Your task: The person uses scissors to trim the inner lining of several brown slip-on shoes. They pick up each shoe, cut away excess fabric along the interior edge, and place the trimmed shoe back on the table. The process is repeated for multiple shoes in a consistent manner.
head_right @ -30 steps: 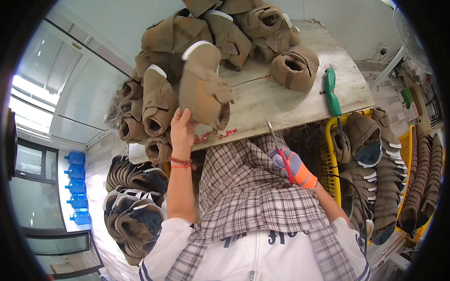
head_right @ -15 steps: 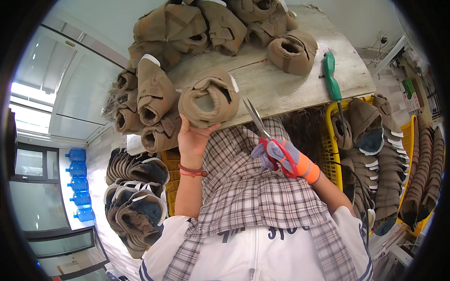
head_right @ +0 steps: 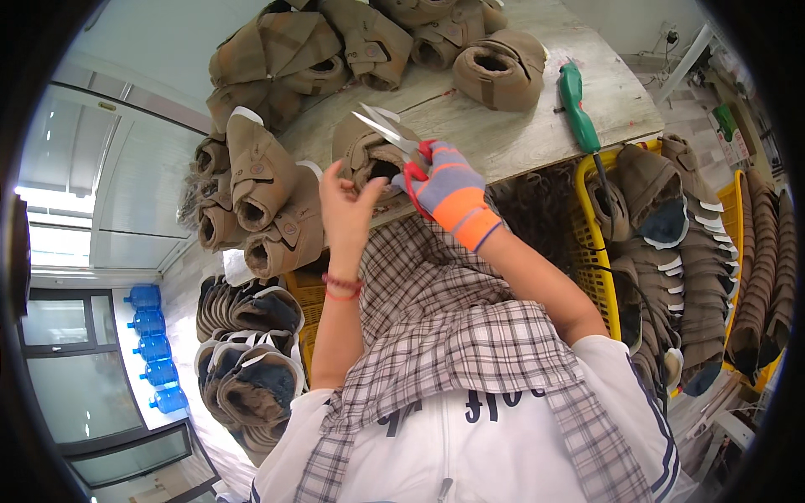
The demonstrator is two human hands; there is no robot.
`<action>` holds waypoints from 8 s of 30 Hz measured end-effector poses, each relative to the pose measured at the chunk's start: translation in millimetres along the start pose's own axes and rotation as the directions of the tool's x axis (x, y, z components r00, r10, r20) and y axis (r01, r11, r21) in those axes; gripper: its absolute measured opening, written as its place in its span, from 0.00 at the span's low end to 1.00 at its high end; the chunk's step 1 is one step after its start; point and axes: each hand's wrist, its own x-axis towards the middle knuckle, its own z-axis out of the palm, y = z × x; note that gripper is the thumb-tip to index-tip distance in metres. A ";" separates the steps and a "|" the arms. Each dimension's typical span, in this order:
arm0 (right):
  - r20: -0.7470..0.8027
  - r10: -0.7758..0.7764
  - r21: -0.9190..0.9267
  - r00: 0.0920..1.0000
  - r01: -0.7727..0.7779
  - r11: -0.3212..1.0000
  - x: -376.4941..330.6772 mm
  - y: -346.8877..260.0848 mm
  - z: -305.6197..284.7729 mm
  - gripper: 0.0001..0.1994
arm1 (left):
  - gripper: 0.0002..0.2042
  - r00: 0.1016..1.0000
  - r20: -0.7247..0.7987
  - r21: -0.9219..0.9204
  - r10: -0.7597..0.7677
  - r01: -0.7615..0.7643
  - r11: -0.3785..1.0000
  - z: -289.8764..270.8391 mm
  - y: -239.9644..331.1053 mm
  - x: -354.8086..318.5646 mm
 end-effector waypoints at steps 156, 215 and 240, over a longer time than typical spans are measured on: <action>0.171 -0.638 -0.307 0.751 0.656 0.690 -28.2 -76.8 -135.1 0.16 | 0.13 0.953 0.122 -0.886 -0.278 0.231 0.401 -87.9 -82.7 -0.8; 0.569 0.004 0.783 0.822 -0.541 -0.306 -49.5 67.9 -0.2 0.05 | 0.32 0.922 0.378 -0.441 -0.080 0.256 0.860 -29.0 26.4 -21.3; 0.049 -0.564 -0.082 0.824 0.566 0.820 -43.9 68.7 -27.3 0.19 | 0.34 0.964 0.266 -0.553 0.021 0.134 0.822 -21.5 44.2 -10.1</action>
